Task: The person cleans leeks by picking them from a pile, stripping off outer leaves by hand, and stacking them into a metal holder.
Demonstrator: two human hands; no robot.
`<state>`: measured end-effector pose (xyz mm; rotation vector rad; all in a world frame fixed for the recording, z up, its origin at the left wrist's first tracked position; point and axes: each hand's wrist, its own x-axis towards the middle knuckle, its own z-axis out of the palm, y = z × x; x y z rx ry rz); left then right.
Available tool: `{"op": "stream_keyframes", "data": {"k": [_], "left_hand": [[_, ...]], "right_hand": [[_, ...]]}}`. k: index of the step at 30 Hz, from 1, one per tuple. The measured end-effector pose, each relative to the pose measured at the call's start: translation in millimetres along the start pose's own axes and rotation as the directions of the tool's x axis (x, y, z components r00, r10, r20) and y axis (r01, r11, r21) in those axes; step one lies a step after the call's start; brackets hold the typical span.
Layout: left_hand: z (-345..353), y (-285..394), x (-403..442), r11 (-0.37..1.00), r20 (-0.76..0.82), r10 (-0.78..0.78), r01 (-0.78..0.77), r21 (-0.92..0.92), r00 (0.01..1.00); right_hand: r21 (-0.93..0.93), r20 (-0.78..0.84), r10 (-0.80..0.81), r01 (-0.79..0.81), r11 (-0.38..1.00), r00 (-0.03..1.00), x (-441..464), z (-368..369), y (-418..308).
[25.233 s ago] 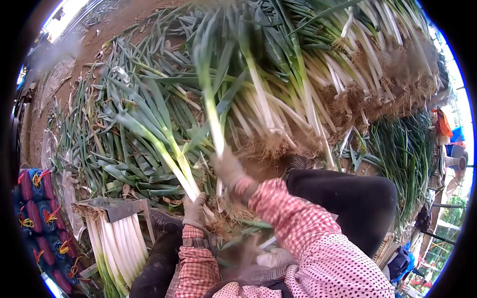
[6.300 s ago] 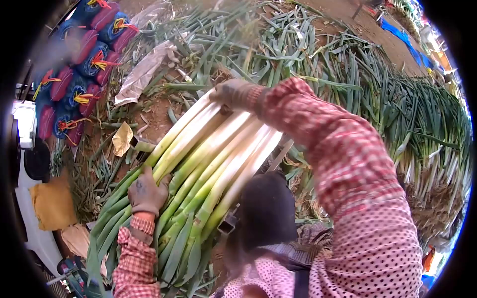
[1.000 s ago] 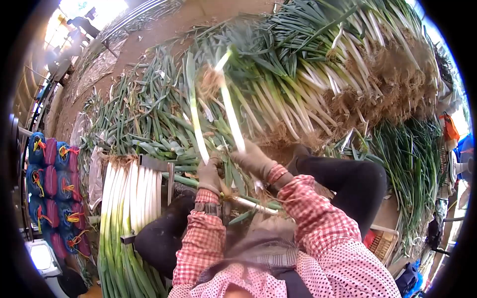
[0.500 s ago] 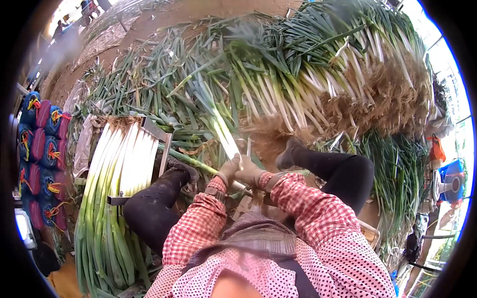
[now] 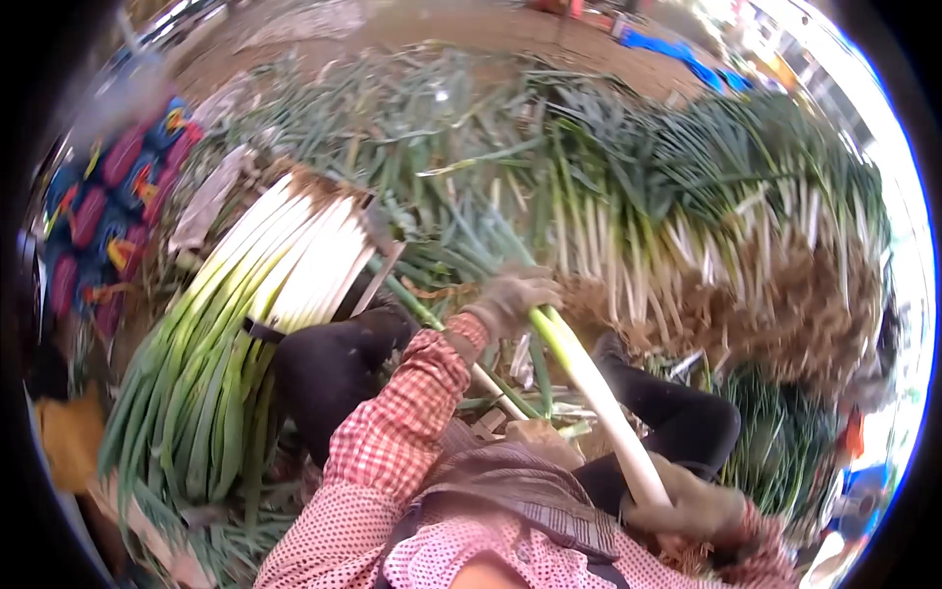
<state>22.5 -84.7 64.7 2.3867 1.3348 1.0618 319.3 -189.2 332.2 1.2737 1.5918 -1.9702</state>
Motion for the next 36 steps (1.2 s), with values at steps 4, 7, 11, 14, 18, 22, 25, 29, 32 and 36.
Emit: {"op": "stream_keyframes", "data": {"k": [4,7,11,14,18,22,25,29,32,36], "left_hand": [[-72.0,5.8,46.9,0.933,0.064,-0.120,0.090,0.350,0.991],[-215.5,27.7,48.4,0.533,-0.097,0.145,0.005,0.846,0.985],[-399.6,104.1,-25.8,0.163,-0.117,0.077,0.103,0.981,0.990],[-454.4,176.8,-91.3,-0.146,-0.246,-0.170,0.223,0.964,0.954],[-449.0,179.0,-174.2,-0.420,-0.491,-0.626,0.268,0.867,0.607],[-372.7,94.4,-267.6,-0.293,-0.456,-0.837,0.457,0.840,0.303],[-322.4,72.7,-284.5,-0.182,-0.380,-0.892,0.576,0.797,0.244],[-314.4,65.5,-277.3,-0.211,-0.380,-0.910,0.600,0.771,0.169],[-309.7,65.6,-277.2,-0.230,-0.377,-0.913,0.572,0.788,0.153],[-306.0,66.6,-269.1,-0.225,-0.385,-0.909,0.589,0.776,0.159]], "right_hand": [[-0.066,0.041,-0.239,0.241,0.968,0.970,-13.4,1.2,-0.4],[-0.486,0.187,-0.540,0.555,0.675,0.821,13.8,-25.5,-21.7],[-0.756,0.319,-0.865,0.655,0.014,0.387,148.1,-47.6,-96.6],[-0.763,0.379,-0.910,0.613,-0.205,0.167,255.8,-11.1,-209.8],[-0.731,0.463,-0.800,0.675,-0.101,0.382,371.8,79.5,-316.9],[-0.843,0.400,-0.648,0.537,0.018,0.648,457.6,105.9,-314.0],[-0.829,0.503,-0.700,0.513,-0.223,0.507,511.5,88.3,-297.8],[-0.773,0.532,-0.614,0.630,-0.073,0.582,525.4,80.9,-305.5],[-0.522,0.560,-0.580,0.796,0.308,0.592,576.6,78.1,-293.4],[-0.890,0.104,-0.657,0.365,0.273,0.746,478.1,112.4,-297.8]]}}
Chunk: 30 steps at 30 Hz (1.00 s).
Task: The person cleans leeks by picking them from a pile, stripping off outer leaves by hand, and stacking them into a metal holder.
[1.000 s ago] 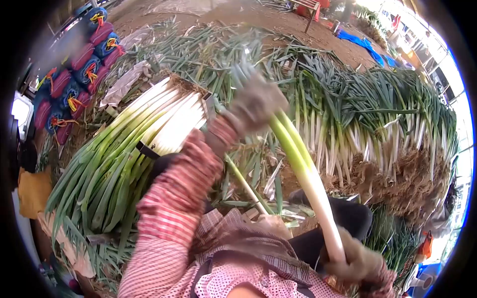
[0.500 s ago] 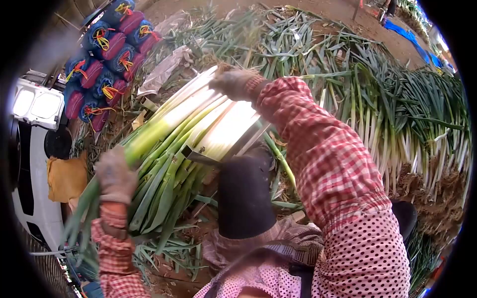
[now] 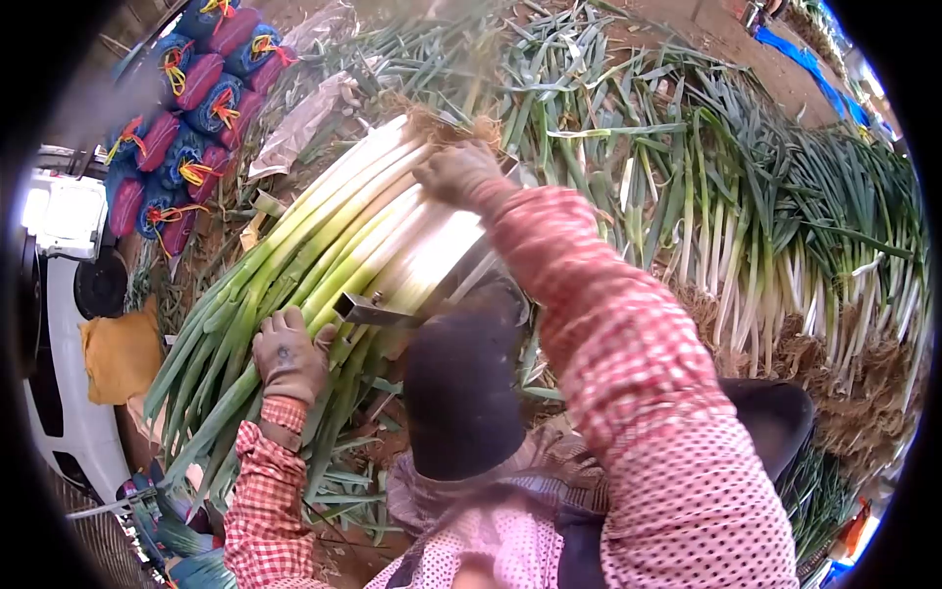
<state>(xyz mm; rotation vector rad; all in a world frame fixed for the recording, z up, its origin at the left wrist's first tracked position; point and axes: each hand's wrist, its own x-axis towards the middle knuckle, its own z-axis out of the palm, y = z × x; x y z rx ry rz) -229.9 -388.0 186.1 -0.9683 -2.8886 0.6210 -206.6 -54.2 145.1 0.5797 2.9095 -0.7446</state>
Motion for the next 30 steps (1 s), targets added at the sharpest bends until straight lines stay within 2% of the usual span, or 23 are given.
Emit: {"op": "stream_keyframes", "data": {"k": [1,4,6,10,12,15,17,19,20,22,24,26,27,28,30], "left_hand": [[1.8,-1.8,1.2,1.000,0.008,0.001,-0.001,-0.009,1.000],[0.2,4.0,12.7,0.999,0.033,-0.053,0.053,0.001,0.998],[4.5,6.9,15.8,0.996,0.024,-0.087,0.087,0.018,0.996],[2.6,9.4,1.6,1.000,-0.041,-0.005,0.006,0.026,0.999],[4.7,8.7,-1.3,1.000,-0.014,-0.005,0.006,0.010,1.000],[14.7,8.1,1.7,0.999,-0.114,0.020,-0.024,-0.030,0.993],[21.7,4.1,4.1,0.999,-0.121,0.033,-0.037,-0.031,0.992],[18.6,2.2,9.1,0.999,-0.136,0.029,-0.034,-0.035,0.990],[13.4,3.4,9.3,0.998,-0.057,0.006,-0.010,-0.062,0.998],[13.1,2.0,8.7,0.997,-0.063,0.020,-0.025,-0.073,0.998],[0.7,4.0,8.1,0.995,-0.011,0.011,-0.012,-0.099,1.000],[-5.1,8.7,8.4,0.995,0.030,-0.011,0.014,-0.102,0.999],[-4.8,7.0,9.7,0.995,0.052,-0.001,0.006,-0.101,0.999],[-4.8,6.1,10.5,0.996,0.060,0.018,-0.013,-0.085,0.998],[-4.2,1.4,14.3,0.999,0.071,0.029,-0.026,-0.043,0.997]], "right_hand": [[-0.006,-0.164,-0.036,0.036,0.999,0.986,6.7,22.6,7.2],[0.070,-0.093,0.020,-0.013,0.997,0.995,15.4,17.4,3.5],[0.064,-0.122,0.010,-0.002,0.998,0.993,17.6,22.5,4.7],[0.009,-0.179,-0.021,0.023,1.000,0.984,7.8,26.9,11.6],[-0.013,-0.169,-0.014,0.012,1.000,0.986,6.4,29.4,14.7],[0.005,-0.183,0.031,-0.030,1.000,0.983,-3.2,36.7,14.7],[0.011,-0.278,0.024,-0.022,1.000,0.960,6.7,44.6,12.9],[0.032,-0.170,0.052,-0.048,0.998,0.984,10.8,31.2,9.6],[0.049,-0.113,0.072,-0.067,0.997,0.991,8.2,29.9,8.6],[0.119,-0.345,-0.052,0.099,0.988,0.937,7.9,50.4,14.4],[0.146,-0.529,-0.140,0.252,0.957,0.837,-10.7,66.0,20.0],[0.043,-0.529,-0.368,0.458,0.888,0.764,-52.6,68.7,15.1],[0.047,-0.582,-0.411,0.533,0.845,0.702,-61.3,79.4,16.4],[-0.051,-0.637,-0.415,0.501,0.864,0.650,-71.7,85.9,20.7],[-0.173,-0.560,-0.450,0.434,0.884,0.696,-72.5,82.6,27.2]]}}
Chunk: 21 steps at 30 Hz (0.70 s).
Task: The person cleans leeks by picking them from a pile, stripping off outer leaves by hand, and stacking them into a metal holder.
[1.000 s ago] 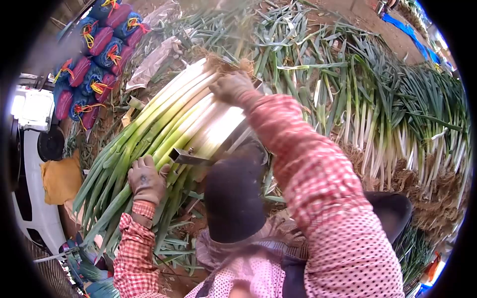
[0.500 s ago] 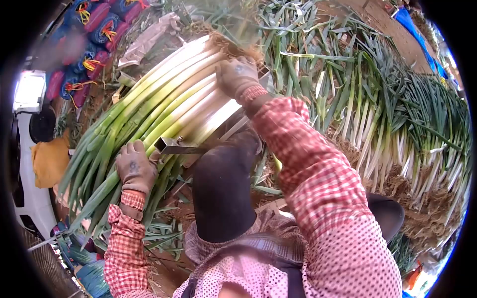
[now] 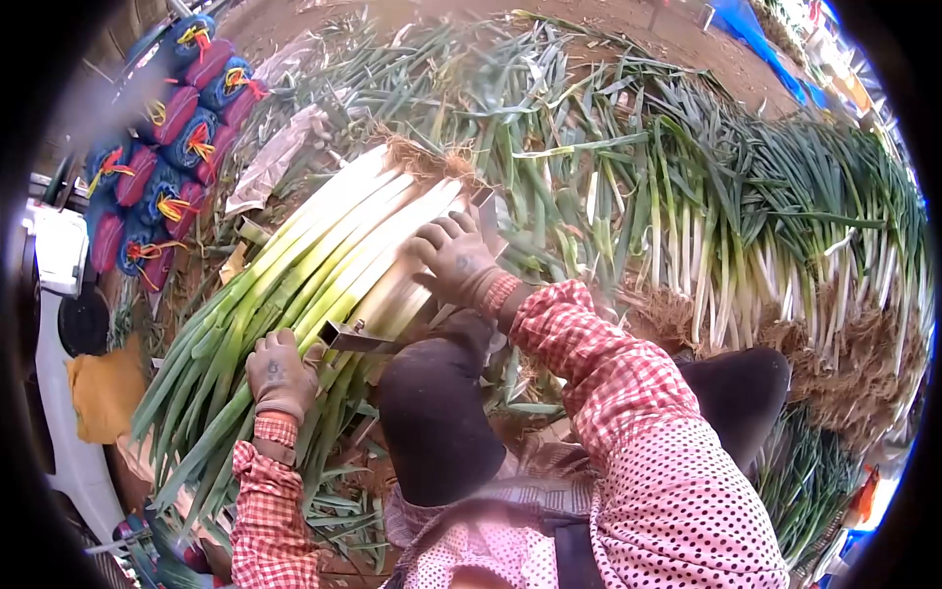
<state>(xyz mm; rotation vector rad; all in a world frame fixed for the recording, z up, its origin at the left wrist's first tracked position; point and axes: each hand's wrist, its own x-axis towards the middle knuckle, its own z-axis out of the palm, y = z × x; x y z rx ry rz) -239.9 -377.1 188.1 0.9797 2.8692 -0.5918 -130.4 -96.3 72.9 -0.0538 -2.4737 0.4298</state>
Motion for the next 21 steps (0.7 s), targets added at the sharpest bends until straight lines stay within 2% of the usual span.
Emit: {"op": "stream_keyframes", "data": {"k": [1,5,8,9,12,13,16,17,18,20,21], "left_hand": [[0.8,-2.2,-0.1,0.999,-0.031,0.036,-0.035,0.003,0.999],[-9.8,1.6,4.2,1.000,0.045,-0.008,0.008,0.000,0.999],[-8.3,0.6,9.6,0.999,0.062,-0.043,0.043,-0.006,0.997],[-1.6,-1.3,8.4,1.000,0.019,-0.022,0.022,-0.001,1.000],[3.0,-6.0,9.2,0.999,-0.036,0.011,-0.010,0.031,0.999],[4.8,-5.1,7.3,0.998,-0.047,0.016,-0.014,0.055,0.999],[6.3,3.3,3.5,0.997,-0.048,-0.003,0.006,0.070,0.999],[3.8,7.1,-1.9,0.998,-0.017,0.011,-0.009,0.065,1.000],[2.0,7.3,-5.3,0.998,0.011,0.026,-0.027,0.062,1.000],[7.7,5.3,-2.2,0.997,-0.007,0.032,-0.032,0.064,0.999],[8.3,5.4,0.2,0.998,0.006,0.032,-0.032,0.058,0.999]], "right_hand": [[-0.049,0.022,0.010,-0.009,0.999,1.000,1.2,1.2,3.0],[-0.181,0.127,0.082,-0.058,0.982,0.989,6.4,-12.7,15.7],[-0.277,0.307,0.103,-0.015,0.961,0.946,23.5,-12.8,19.3],[-0.289,0.367,0.100,0.011,0.957,0.925,31.3,-17.4,20.2],[-0.287,0.664,0.220,-0.029,0.958,0.715,64.2,-25.8,26.6],[-0.250,0.616,0.117,0.053,0.967,0.779,56.2,-35.2,29.6],[-0.150,0.509,0.058,0.022,0.988,0.859,39.5,-57.5,16.5],[-0.083,0.444,0.080,-0.048,0.995,0.893,35.2,-57.1,14.0],[-0.018,0.272,0.044,-0.040,0.999,0.961,30.5,-51.8,15.4],[-0.006,0.367,0.121,-0.128,0.992,0.922,39.4,-47.0,21.4],[-0.071,0.496,0.195,-0.185,0.980,0.846,61.5,-49.8,19.0]]}}
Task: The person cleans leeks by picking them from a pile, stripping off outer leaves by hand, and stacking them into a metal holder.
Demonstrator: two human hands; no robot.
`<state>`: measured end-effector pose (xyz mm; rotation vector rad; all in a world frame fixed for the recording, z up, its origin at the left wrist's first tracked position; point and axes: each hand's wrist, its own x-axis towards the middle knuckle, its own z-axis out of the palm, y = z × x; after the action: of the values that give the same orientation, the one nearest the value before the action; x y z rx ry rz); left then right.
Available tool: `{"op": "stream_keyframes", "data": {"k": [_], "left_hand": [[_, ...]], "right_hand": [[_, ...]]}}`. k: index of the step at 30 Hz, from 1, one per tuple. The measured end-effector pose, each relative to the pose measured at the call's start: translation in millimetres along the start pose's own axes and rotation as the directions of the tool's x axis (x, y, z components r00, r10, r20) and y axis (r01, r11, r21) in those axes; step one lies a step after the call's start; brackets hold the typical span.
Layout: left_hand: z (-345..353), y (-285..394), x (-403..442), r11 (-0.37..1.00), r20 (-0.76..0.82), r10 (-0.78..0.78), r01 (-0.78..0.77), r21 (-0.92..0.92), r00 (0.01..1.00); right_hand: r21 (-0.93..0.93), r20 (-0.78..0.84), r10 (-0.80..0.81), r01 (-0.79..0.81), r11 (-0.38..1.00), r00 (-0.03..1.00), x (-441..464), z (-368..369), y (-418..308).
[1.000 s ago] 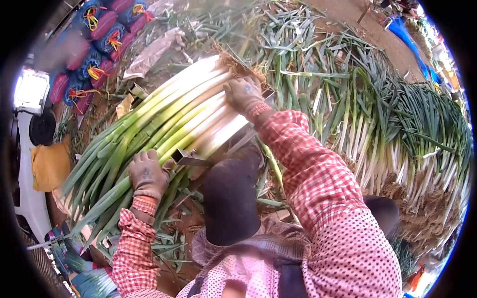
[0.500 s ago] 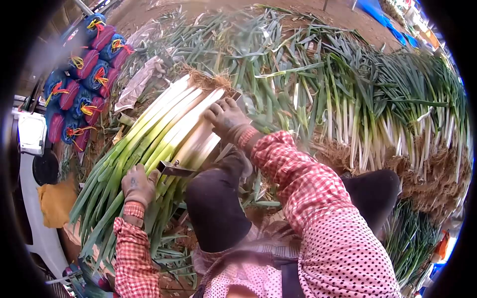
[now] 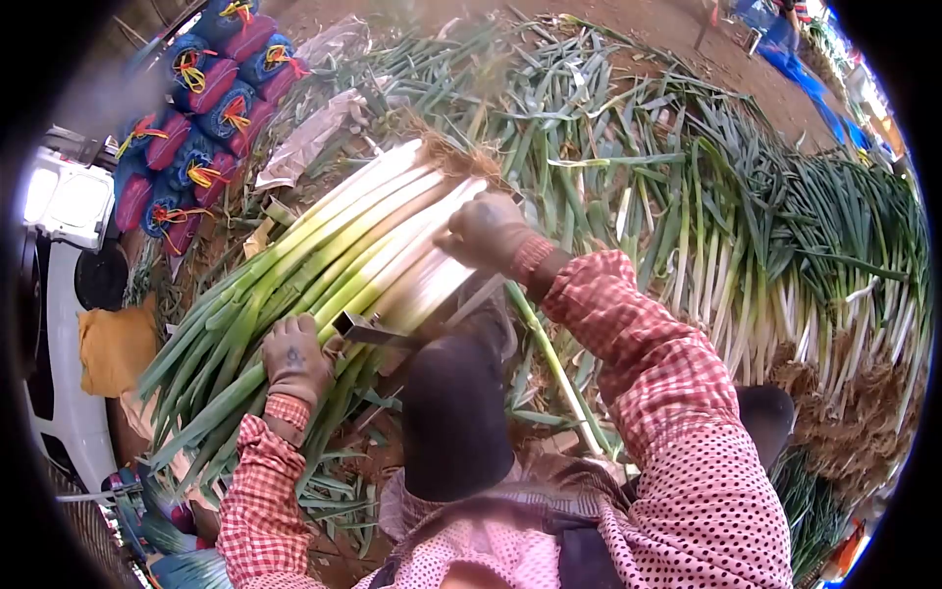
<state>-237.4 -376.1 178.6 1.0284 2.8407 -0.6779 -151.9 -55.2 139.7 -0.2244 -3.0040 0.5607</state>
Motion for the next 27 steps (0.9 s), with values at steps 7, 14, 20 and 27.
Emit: {"op": "stream_keyframes", "data": {"k": [7,14,20,27], "left_hand": [[16.6,-2.2,-2.2,0.999,-0.272,0.032,-0.040,-0.026,0.962],[16.3,-4.0,0.0,0.992,-0.162,-0.058,0.038,-0.123,0.985],[7.4,-7.6,-44.7,0.992,-0.449,-0.115,0.083,-0.090,0.886],[-27.0,-74.2,-178.0,0.669,0.081,-0.647,0.616,-0.416,0.758]], "right_hand": [[-0.020,0.021,0.235,-0.234,0.972,0.972,74.6,38.5,-14.9],[0.167,0.008,0.105,-0.105,0.980,0.994,69.8,45.7,-6.5],[0.055,-0.042,0.185,-0.183,0.982,0.982,68.1,52.5,-9.3],[0.076,-0.048,0.176,-0.172,0.982,0.983,68.4,49.7,-3.2]]}}
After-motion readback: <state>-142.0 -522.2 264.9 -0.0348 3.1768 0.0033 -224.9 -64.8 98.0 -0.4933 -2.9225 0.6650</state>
